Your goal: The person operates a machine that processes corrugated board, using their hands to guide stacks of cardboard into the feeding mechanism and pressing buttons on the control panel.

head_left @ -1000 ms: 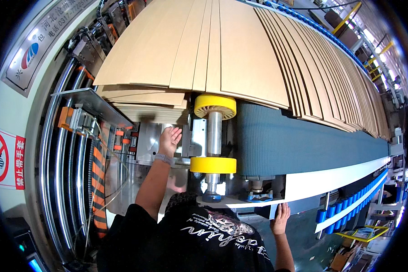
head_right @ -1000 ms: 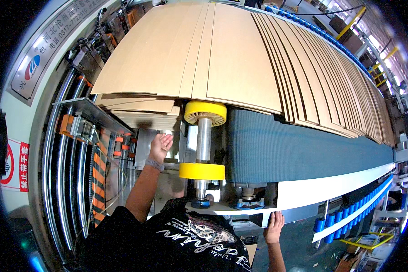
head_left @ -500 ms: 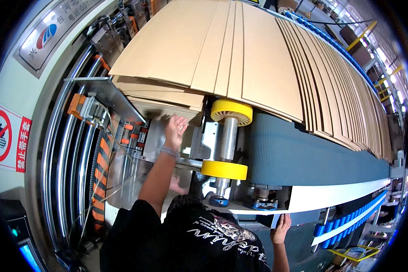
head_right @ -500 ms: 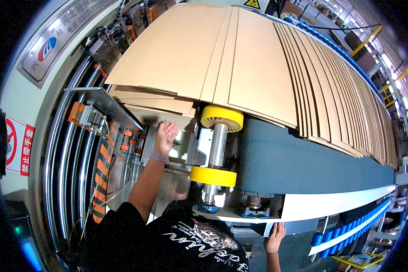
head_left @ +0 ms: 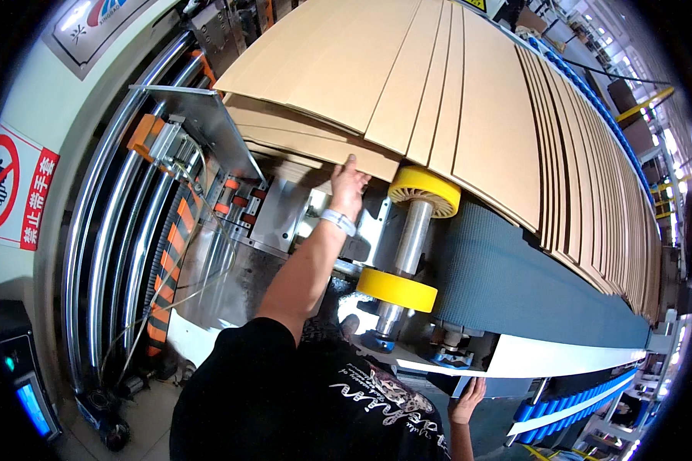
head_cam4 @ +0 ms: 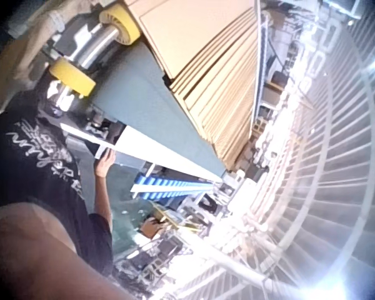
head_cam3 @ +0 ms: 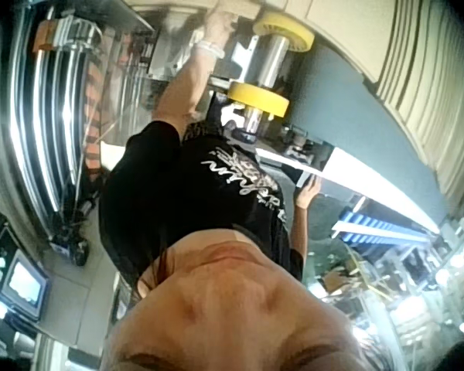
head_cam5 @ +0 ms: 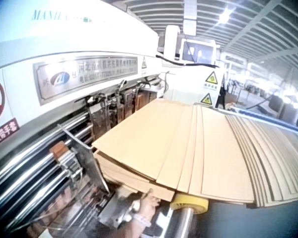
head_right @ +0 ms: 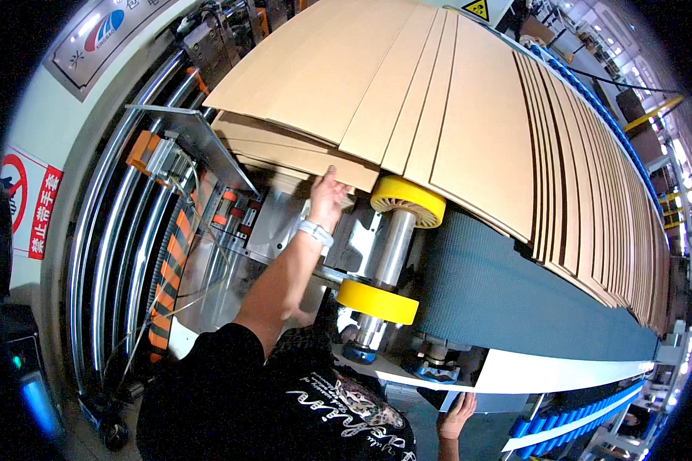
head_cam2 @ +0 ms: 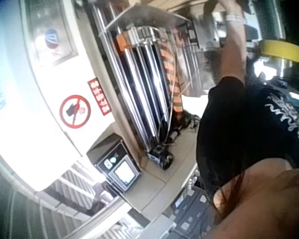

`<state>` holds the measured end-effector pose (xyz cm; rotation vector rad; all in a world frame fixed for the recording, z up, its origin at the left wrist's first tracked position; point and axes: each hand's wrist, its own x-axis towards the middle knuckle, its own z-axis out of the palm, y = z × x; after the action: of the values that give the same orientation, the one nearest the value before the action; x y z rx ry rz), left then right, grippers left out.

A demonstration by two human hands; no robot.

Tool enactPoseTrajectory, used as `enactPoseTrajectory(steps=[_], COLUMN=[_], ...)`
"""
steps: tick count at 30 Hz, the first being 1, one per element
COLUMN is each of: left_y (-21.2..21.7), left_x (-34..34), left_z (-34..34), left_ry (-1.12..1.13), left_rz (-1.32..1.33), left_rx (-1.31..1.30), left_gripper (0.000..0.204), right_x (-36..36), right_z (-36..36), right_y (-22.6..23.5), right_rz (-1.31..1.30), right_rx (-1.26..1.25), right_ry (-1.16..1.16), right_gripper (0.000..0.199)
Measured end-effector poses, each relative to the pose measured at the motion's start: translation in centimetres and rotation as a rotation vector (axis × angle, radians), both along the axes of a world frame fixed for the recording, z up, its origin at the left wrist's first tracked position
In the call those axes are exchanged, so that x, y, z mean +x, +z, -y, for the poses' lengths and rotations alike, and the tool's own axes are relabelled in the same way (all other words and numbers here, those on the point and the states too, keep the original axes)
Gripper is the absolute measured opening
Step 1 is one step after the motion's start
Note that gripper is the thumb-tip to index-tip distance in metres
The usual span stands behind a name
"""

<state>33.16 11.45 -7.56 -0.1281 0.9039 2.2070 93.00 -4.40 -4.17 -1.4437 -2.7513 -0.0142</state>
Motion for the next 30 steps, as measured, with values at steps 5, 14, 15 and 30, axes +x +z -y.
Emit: enactPoseTrajectory(steps=[5,14,15,30], left_y=[-1.5,1.9,3.1,0.7], left_x=[0.2,-3.3,-2.5,-1.0], left_z=[0.5,1.1,1.6,1.6], left_ry=[-0.142,-0.108,-0.086,-0.142], left_rz=[-0.010,0.006,0.010,-0.440], left_rx=[-0.181,0.074,0.099,-0.288], left_gripper=[0.026,0.013,0.017,0.019], right_x=[0.5,-0.4,-0.4,1.3], right_z=[0.0,-0.2,-0.1,0.2], right_y=[-0.4,-0.1,-0.2,-1.1], right_rz=[0.010,-0.014,0.000,0.032], right_rx=[0.027,0.036,0.019,-0.002], right_ry=[0.000,-0.006,-0.020,-0.040], right_gripper=[0.065,0.059,0.059,0.057])
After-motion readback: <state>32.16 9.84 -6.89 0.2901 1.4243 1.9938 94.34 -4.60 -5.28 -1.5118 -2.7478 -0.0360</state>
